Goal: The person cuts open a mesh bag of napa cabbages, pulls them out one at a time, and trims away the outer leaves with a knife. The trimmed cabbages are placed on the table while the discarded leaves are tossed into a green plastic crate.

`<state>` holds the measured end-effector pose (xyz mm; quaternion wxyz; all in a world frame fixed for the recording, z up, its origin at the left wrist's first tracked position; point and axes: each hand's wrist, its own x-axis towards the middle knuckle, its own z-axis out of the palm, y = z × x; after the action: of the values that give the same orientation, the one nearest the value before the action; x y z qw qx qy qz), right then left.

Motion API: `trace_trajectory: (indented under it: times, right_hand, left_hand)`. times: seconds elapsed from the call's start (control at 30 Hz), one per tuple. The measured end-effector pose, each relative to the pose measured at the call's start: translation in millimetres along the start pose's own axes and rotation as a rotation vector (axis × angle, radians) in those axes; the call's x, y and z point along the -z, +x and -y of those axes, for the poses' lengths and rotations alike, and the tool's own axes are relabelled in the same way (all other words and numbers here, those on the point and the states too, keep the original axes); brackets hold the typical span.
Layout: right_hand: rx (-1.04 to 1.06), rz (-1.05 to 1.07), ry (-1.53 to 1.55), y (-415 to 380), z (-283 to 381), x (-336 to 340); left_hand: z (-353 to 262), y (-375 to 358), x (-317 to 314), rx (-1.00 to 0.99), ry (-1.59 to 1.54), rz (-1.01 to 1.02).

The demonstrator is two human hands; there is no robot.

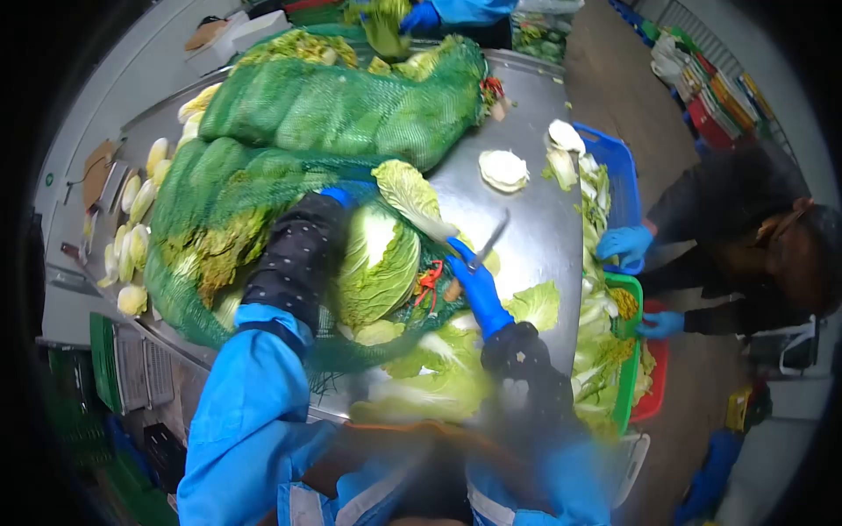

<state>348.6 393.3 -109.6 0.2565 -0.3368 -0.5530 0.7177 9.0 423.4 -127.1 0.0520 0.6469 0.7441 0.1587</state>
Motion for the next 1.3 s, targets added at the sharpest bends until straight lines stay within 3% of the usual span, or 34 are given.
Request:
trace_trajectory:
  times: [0.07, 0.1, 0.2, 0.23, 0.3, 0.37, 0.4, 0.43, 0.5, 0.57, 0.63, 0.7, 0.77, 0.83, 0.9, 1.03, 1.1, 1.17, 1.2, 1.23, 1.3]
  right_hand:
    - [0.096, 0.081, -0.215, 5.4, -16.5, -11.1]
    - [-0.013, 0.068, -0.195, 4.9, -12.4, -19.9]
    - [-0.029, -0.015, -0.015, 19.6, -32.2, -16.8]
    - [0.042, 0.025, 0.054, 22.6, -34.9, -18.2]
    - [-0.014, 0.109, 0.164, 25.8, -39.8, -34.1]
    - [-0.017, 0.169, -0.048, 19.8, -22.5, -52.4]
    - [0.009, 0.182, -0.019, 22.0, -24.5, -53.6]
    - [0.029, 0.194, 0.010, 23.3, -31.3, -52.6]
    - [0.088, 0.206, 0.185, 32.6, -51.5, -46.2]
    - [-0.025, 0.201, 0.149, 26.4, -55.6, -38.2]
    - [-0.041, 0.274, 0.298, 11.8, -42.9, -18.6]
    - [0.029, 0.095, 0.240, -17.2, -21.2, 18.3]
    - [0.192, -0.123, 0.111, -56.4, -21.7, 79.2]
    - [0.256, -0.346, -0.042, -110.3, -9.0, 118.7]
    - [0.118, -0.427, -0.174, -163.4, -8.2, 141.1]
    - [0.152, -0.493, -0.364, -239.4, -16.2, 137.6]
    - [0.123, -0.566, -0.428, -255.4, -27.1, 132.6]
    - [0.134, -0.420, -0.276, -263.9, -41.0, 131.8]
    - [0.140, -0.423, -0.265, -263.1, -41.9, 130.5]
    - [0.137, -0.435, -0.253, -261.7, -38.9, 126.3]
    - [0.384, -0.467, -0.524, -248.6, -18.0, 123.4]
  left_hand:
    - [-4.7, -14.5, 7.0, -0.109, 0.010, 0.017]
    - [-15.3, -29.6, 18.0, -0.179, 0.027, 0.004]
    - [-55.9, -97.7, 56.5, -0.284, 0.149, -0.098]
    - [-71.0, -120.2, 68.5, -0.257, 0.184, -0.132]
    - [-99.5, -165.7, 87.9, 0.094, 0.170, -0.194]
    - [-134.9, -197.7, 114.0, 0.152, 0.140, -0.241]
    - [-151.5, -208.5, 125.7, 0.196, 0.104, -0.300]
    - [-166.1, -220.3, 134.4, 0.298, 0.106, -0.218]
    - [-210.9, -238.4, 145.2, 0.252, 0.157, -0.331]
    - [-253.4, -252.1, 146.7, 0.178, 0.122, -0.264]
    - [-286.7, -257.8, 123.5, -0.051, 0.015, -0.275]
    - [-313.7, -247.8, 115.8, -0.268, -0.195, -0.054]
    - [-325.2, -231.9, 98.7, -0.377, -0.390, -0.063]
    - [-325.4, -214.2, 104.9, -0.279, 0.020, -0.013]
    - [-313.3, -201.3, 100.9, -0.149, -0.221, 0.246]
    - [-298.1, -196.9, 99.4, -0.005, -0.296, 0.409]
    - [-308.8, -197.4, 95.9, 0.021, -0.302, 0.367]
    - [-327.2, -190.7, 90.5, 0.067, -0.062, 0.338]
    - [-334.0, -189.5, 85.1, 0.025, -0.070, 0.226]
    - [-344.8, -187.4, 89.9, 0.015, -0.062, 0.236]
    - [-364.3, -176.4, 104.3, 0.150, 0.049, 0.385]
